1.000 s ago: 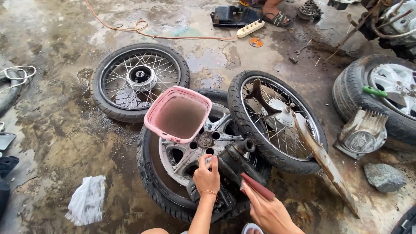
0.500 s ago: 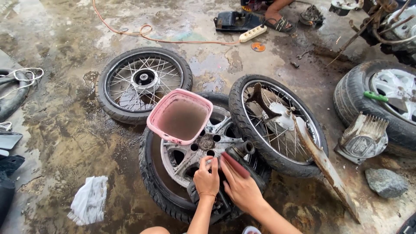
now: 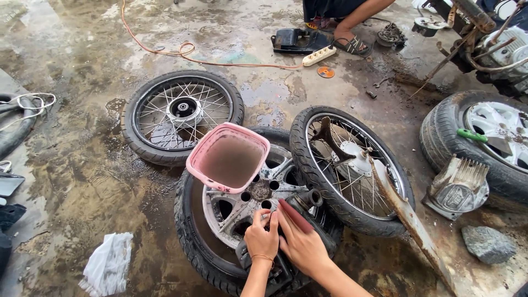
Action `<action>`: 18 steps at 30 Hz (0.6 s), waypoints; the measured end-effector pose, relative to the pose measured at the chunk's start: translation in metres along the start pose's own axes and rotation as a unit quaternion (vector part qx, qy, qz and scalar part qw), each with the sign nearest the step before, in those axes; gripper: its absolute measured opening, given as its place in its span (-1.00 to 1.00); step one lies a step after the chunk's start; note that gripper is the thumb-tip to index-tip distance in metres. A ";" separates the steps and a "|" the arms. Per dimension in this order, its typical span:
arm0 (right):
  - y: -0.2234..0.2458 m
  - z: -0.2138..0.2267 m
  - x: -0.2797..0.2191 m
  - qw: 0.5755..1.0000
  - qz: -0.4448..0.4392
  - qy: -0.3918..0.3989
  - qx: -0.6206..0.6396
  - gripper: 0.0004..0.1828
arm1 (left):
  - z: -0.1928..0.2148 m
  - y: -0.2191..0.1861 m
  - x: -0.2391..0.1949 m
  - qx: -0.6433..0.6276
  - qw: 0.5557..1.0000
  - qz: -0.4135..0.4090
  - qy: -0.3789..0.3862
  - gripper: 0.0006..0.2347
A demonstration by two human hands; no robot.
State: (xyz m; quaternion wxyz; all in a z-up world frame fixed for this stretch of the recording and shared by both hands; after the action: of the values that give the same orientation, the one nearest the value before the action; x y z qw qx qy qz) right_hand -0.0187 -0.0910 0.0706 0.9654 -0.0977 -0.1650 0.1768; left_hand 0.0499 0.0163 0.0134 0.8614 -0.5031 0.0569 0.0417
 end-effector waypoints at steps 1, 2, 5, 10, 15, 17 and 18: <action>0.004 -0.002 0.012 1.000 0.025 -0.013 0.002 -0.27 | 0.001 0.000 0.001 0.001 1.000 0.000 -0.001 -0.64; 0.007 -0.003 0.022 0.999 0.048 -0.024 0.003 -0.36 | 0.000 -0.001 0.000 0.001 1.000 0.000 -0.001 -0.64; 0.007 0.000 0.020 0.998 0.058 -0.015 0.006 -0.35 | 0.001 -0.003 -0.001 -0.006 1.000 0.006 0.002 -0.64; -0.004 -0.002 -0.049 0.999 -0.018 0.031 -0.016 -0.09 | 0.001 -0.004 -0.002 -0.001 1.000 0.009 0.003 -0.63; -0.010 -0.003 -0.071 0.997 -0.052 0.056 0.020 0.03 | 0.001 -0.004 -0.001 -0.002 1.000 -0.002 -0.006 -0.63; -0.003 0.020 -0.044 1.000 -0.011 0.002 -0.028 -0.07 | 0.002 -0.005 -0.003 0.001 1.000 -0.017 -0.006 -0.61; -0.003 0.011 -0.039 1.000 -0.012 0.000 -0.029 -0.07 | 0.001 -0.005 -0.001 0.001 1.000 -0.019 -0.007 -0.61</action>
State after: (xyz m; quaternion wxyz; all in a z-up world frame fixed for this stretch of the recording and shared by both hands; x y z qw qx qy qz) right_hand -0.0560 -0.1073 0.0702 0.9642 -0.1233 -0.1708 0.1608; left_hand 0.0496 0.0149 0.0180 0.8627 -0.5032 0.0415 0.0285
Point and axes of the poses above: each hand's wrist, its own x-axis towards the middle knuckle, its own z-axis out of the back of the hand, y = z × x, the point moved 6 cm from there along x, towards the middle knuckle, and after that the axes turned 4 degrees about y, right-handed, at the moved point
